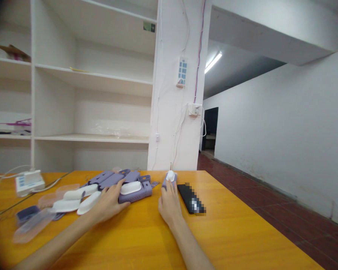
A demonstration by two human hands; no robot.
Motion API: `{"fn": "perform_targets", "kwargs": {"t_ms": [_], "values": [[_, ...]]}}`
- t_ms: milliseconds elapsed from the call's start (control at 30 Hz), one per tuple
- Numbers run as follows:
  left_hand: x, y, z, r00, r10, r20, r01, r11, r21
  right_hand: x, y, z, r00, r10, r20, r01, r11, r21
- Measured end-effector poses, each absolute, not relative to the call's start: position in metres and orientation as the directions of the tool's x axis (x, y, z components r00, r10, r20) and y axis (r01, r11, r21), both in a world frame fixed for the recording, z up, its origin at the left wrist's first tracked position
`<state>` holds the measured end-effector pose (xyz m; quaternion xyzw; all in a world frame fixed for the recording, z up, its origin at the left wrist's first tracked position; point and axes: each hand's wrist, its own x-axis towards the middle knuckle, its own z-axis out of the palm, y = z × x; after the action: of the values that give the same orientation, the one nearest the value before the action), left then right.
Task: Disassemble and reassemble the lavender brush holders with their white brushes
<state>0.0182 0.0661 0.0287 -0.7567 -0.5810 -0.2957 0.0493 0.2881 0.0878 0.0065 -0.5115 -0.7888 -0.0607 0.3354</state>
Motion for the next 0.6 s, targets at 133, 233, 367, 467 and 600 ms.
{"fn": "perform_targets", "kwargs": {"t_ms": [133,233,367,467,600], "values": [[0.034,0.036,0.024,0.208,0.825,0.525,0.903,-0.369,0.222,0.263,0.068,0.009,-0.362,0.709,0.605,0.718,0.626,-0.304],[0.033,0.002,0.017,0.279,0.789,0.548,0.864,-0.455,0.215,0.248,0.056,0.009,-0.405,0.682,0.608,0.626,0.692,-0.360],[0.017,-0.019,-0.004,0.304,0.770,0.560,0.781,-0.539,0.317,0.242,0.048,0.009,-0.403,0.688,0.604,0.556,0.708,-0.435],[0.010,-0.020,-0.012,0.295,0.796,0.528,0.728,-0.545,0.415,0.243,0.044,0.005,-0.420,0.700,0.578,0.529,0.706,-0.471],[0.006,-0.025,0.010,0.414,0.761,0.500,0.696,-0.618,0.365,0.241,0.038,0.004,-0.527,0.719,0.454,0.527,0.695,-0.489]]}}
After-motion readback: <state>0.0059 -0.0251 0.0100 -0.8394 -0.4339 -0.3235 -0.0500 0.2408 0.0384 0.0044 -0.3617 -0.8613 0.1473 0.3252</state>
